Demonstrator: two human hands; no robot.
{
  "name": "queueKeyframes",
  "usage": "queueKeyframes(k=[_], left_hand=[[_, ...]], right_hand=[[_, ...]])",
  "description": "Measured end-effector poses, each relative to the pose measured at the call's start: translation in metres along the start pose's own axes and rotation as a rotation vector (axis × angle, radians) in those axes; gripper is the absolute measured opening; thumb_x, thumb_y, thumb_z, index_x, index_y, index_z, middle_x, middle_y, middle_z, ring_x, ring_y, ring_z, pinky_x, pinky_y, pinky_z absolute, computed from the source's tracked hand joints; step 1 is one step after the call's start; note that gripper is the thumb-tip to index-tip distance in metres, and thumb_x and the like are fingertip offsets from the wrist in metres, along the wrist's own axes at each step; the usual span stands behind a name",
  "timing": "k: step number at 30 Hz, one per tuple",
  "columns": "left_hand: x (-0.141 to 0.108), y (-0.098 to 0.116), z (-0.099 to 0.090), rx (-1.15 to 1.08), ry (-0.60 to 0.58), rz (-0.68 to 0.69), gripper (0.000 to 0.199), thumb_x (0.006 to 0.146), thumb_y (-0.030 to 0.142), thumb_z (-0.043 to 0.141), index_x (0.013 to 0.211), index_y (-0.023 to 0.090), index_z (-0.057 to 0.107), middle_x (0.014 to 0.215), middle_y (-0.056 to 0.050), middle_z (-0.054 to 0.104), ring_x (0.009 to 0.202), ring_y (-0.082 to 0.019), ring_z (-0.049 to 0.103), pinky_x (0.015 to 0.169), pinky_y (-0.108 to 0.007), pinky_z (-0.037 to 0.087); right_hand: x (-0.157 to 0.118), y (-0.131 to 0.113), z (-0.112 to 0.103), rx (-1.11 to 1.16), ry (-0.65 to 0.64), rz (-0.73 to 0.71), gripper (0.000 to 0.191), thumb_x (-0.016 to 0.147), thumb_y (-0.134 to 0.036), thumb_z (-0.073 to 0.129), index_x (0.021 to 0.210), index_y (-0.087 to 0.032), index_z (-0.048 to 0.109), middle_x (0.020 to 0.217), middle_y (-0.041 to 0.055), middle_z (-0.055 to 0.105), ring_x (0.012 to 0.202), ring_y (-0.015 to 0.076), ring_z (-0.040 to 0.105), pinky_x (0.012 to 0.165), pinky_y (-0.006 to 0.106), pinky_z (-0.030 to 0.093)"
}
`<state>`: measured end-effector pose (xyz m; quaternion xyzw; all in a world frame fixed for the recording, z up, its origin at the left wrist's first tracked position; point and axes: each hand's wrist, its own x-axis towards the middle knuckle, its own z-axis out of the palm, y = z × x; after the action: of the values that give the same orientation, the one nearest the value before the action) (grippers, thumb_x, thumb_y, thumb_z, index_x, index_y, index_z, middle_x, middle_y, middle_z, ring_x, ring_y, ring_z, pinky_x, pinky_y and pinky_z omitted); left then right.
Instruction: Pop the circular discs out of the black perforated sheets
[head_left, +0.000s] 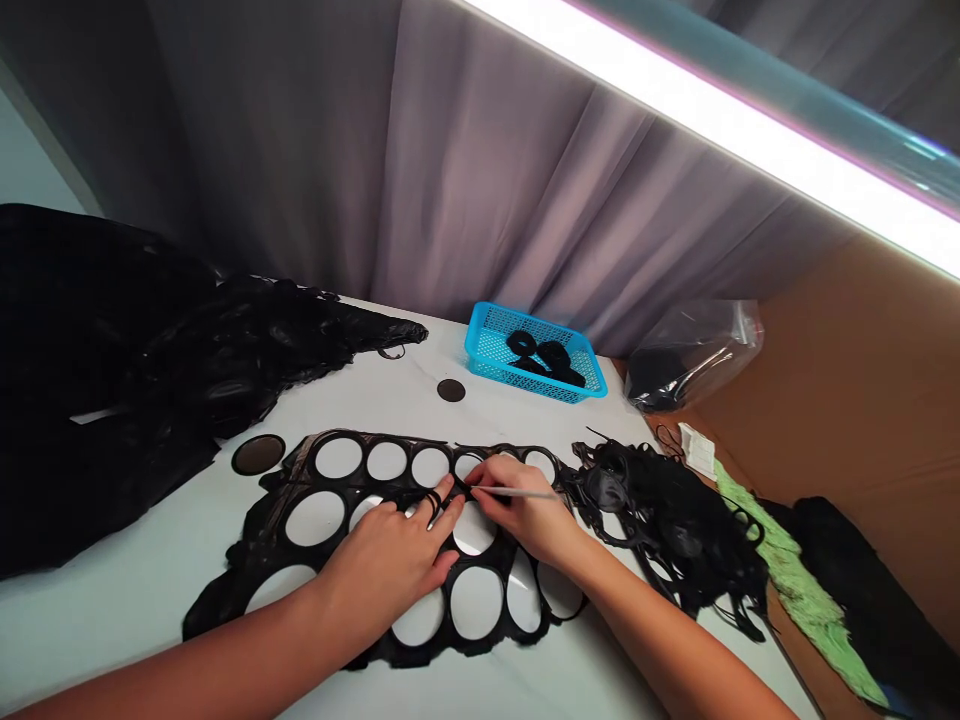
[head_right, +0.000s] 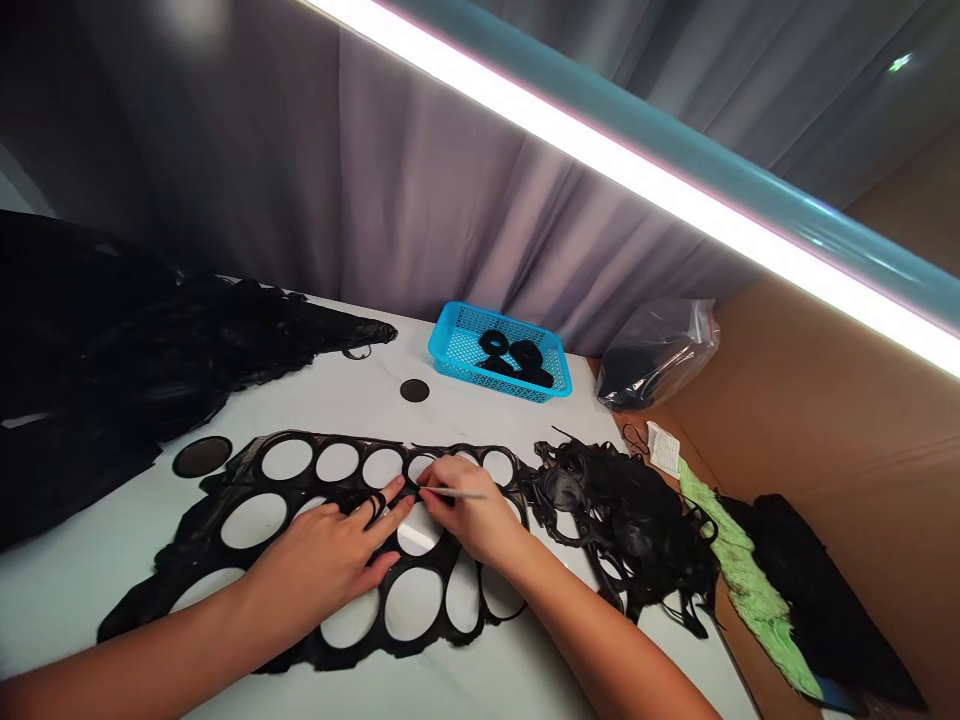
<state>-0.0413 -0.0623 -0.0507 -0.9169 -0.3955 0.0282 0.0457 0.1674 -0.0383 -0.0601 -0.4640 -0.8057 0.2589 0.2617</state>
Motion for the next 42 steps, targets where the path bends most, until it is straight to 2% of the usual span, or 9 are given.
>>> queueKeyframes(k=[5, 9, 12, 14, 16, 20, 24, 37, 42], left_hand=[[-0.001, 0.000, 0.002, -0.011, 0.006, 0.003, 0.051, 0.093, 0.036, 0.059, 0.142, 0.024, 0.052, 0.143, -0.017, 0.054, 0.067, -0.022, 0.070, 0.063, -0.038, 0.056], [0.000, -0.001, 0.000, -0.018, 0.023, 0.011, 0.052, 0.092, 0.034, 0.060, 0.142, 0.023, 0.052, 0.142, -0.017, 0.056, 0.065, -0.021, 0.070, 0.061, -0.037, 0.055], [0.000, -0.003, -0.002, -0.039, 0.054, 0.023, 0.051, 0.091, 0.032, 0.062, 0.140, 0.021, 0.054, 0.141, -0.016, 0.057, 0.067, -0.021, 0.070, 0.061, -0.036, 0.055], [-0.004, -0.005, -0.005, -0.049, 0.094, 0.046, 0.051, 0.090, 0.031, 0.064, 0.139, 0.020, 0.055, 0.142, -0.015, 0.056, 0.069, -0.020, 0.071, 0.062, -0.035, 0.054], [-0.009, -0.010, -0.006, -0.023, 0.128, 0.050, 0.052, 0.089, 0.031, 0.065, 0.138, 0.018, 0.056, 0.141, -0.016, 0.056, 0.069, -0.020, 0.071, 0.063, -0.035, 0.054], [-0.023, -0.019, -0.004, 0.100, 0.099, -0.033, 0.047, 0.092, 0.029, 0.062, 0.136, 0.013, 0.058, 0.136, -0.020, 0.060, 0.068, -0.022, 0.071, 0.063, -0.036, 0.053], [-0.032, -0.024, 0.002, 0.088, 0.082, -0.063, 0.048, 0.093, 0.031, 0.059, 0.139, 0.016, 0.056, 0.133, -0.018, 0.063, 0.070, -0.024, 0.072, 0.063, -0.037, 0.054], [-0.032, -0.023, 0.004, 0.021, 0.071, -0.080, 0.052, 0.091, 0.035, 0.063, 0.140, 0.017, 0.055, 0.134, -0.020, 0.061, 0.068, -0.024, 0.071, 0.061, -0.036, 0.052], [-0.032, -0.023, 0.005, -0.012, 0.092, -0.089, 0.051, 0.090, 0.035, 0.065, 0.137, 0.017, 0.058, 0.133, -0.020, 0.062, 0.068, -0.023, 0.071, 0.061, -0.034, 0.051]], right_hand=[[-0.003, -0.002, 0.008, -0.375, 0.016, -0.192, 0.012, 0.094, -0.015, 0.050, 0.086, -0.020, 0.057, 0.094, 0.0079, 0.069, 0.088, 0.0231, 0.057, 0.083, 0.038, 0.039], [0.026, 0.029, -0.030, -0.299, 0.295, 0.055, 0.016, 0.086, -0.018, 0.054, 0.071, -0.022, 0.051, 0.071, 0.0037, 0.063, 0.073, 0.0213, 0.055, 0.073, 0.035, 0.038], [0.049, 0.050, -0.062, -0.264, 0.459, 0.159, 0.017, 0.089, -0.020, 0.046, 0.071, -0.022, 0.047, 0.076, 0.0067, 0.064, 0.072, 0.0209, 0.056, 0.070, 0.034, 0.039], [0.057, 0.050, -0.067, -0.219, 0.478, 0.173, 0.019, 0.088, -0.023, 0.047, 0.070, -0.023, 0.045, 0.078, 0.0063, 0.066, 0.070, 0.0194, 0.058, 0.067, 0.032, 0.041], [0.059, 0.038, -0.056, -0.129, 0.413, 0.159, 0.022, 0.087, -0.025, 0.051, 0.066, -0.023, 0.044, 0.075, 0.0043, 0.067, 0.068, 0.0180, 0.059, 0.064, 0.030, 0.043], [0.052, 0.002, -0.014, 0.203, 0.162, 0.158, 0.020, 0.084, -0.025, 0.057, 0.066, -0.022, 0.048, 0.080, 0.0030, 0.070, 0.072, 0.0170, 0.060, 0.065, 0.028, 0.045], [0.043, -0.019, 0.015, 0.373, 0.006, 0.163, 0.018, 0.084, -0.025, 0.058, 0.069, -0.021, 0.050, 0.089, 0.0023, 0.070, 0.072, 0.0152, 0.058, 0.063, 0.026, 0.043], [0.034, -0.023, 0.027, 0.301, -0.039, 0.114, 0.019, 0.088, -0.023, 0.059, 0.072, -0.021, 0.050, 0.089, 0.0014, 0.068, 0.081, 0.0169, 0.060, 0.073, 0.028, 0.043], [0.032, -0.023, 0.030, 0.148, -0.027, 0.046, 0.014, 0.089, -0.018, 0.058, 0.076, -0.023, 0.054, 0.087, 0.0016, 0.067, 0.078, 0.0178, 0.058, 0.069, 0.028, 0.043]])
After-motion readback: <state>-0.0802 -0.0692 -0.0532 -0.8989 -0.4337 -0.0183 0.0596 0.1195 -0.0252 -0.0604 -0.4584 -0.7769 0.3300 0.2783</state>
